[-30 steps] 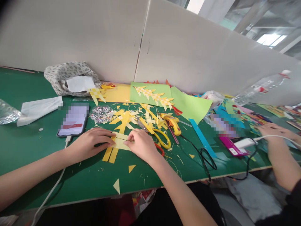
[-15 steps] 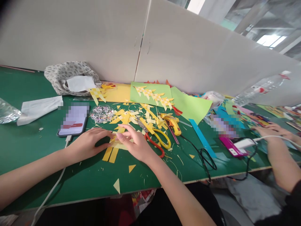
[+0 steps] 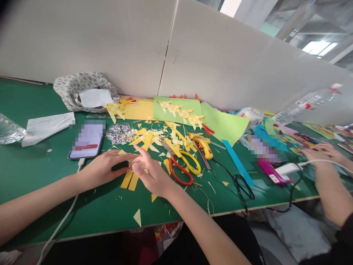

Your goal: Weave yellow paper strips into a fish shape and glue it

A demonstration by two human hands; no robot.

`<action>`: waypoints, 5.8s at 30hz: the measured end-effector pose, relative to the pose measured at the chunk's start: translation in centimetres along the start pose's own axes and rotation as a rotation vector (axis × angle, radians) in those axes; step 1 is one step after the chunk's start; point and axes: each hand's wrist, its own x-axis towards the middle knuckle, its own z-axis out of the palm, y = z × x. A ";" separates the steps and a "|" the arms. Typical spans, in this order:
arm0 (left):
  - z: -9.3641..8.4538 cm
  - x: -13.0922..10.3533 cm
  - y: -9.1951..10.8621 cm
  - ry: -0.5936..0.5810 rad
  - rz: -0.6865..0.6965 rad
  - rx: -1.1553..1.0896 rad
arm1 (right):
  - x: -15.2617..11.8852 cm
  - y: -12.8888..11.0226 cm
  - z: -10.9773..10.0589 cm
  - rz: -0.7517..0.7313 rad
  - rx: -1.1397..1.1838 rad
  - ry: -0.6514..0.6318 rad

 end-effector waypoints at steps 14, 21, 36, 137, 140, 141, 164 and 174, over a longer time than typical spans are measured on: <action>-0.1 0.2 -0.1 -0.003 0.014 -0.017 | 0.8 0.9 -1.2 0.069 -0.395 0.370; -0.2 0.2 -0.2 0.007 0.017 -0.018 | 1.0 1.5 -1.5 0.153 -0.459 0.342; -0.4 0.2 0.1 -0.012 -0.004 -0.007 | 0.5 0.7 -1.3 -0.164 -0.715 0.144; 0.4 0.5 2.0 0.012 -0.578 -1.058 | 1.5 0.6 -1.7 0.363 -0.033 0.208; 0.3 0.5 2.1 0.012 -0.553 -1.064 | 1.5 0.7 -1.5 0.354 -0.029 0.244; 0.2 0.6 2.2 0.010 -0.546 -1.073 | 1.6 0.7 -1.4 0.337 -0.029 0.253; -0.2 0.6 2.3 -0.117 -0.596 -1.105 | 1.4 0.7 -0.7 0.252 -0.003 0.219; -1.1 0.6 2.4 -0.035 -0.641 -1.086 | 0.4 0.1 -2.5 0.329 -0.007 0.043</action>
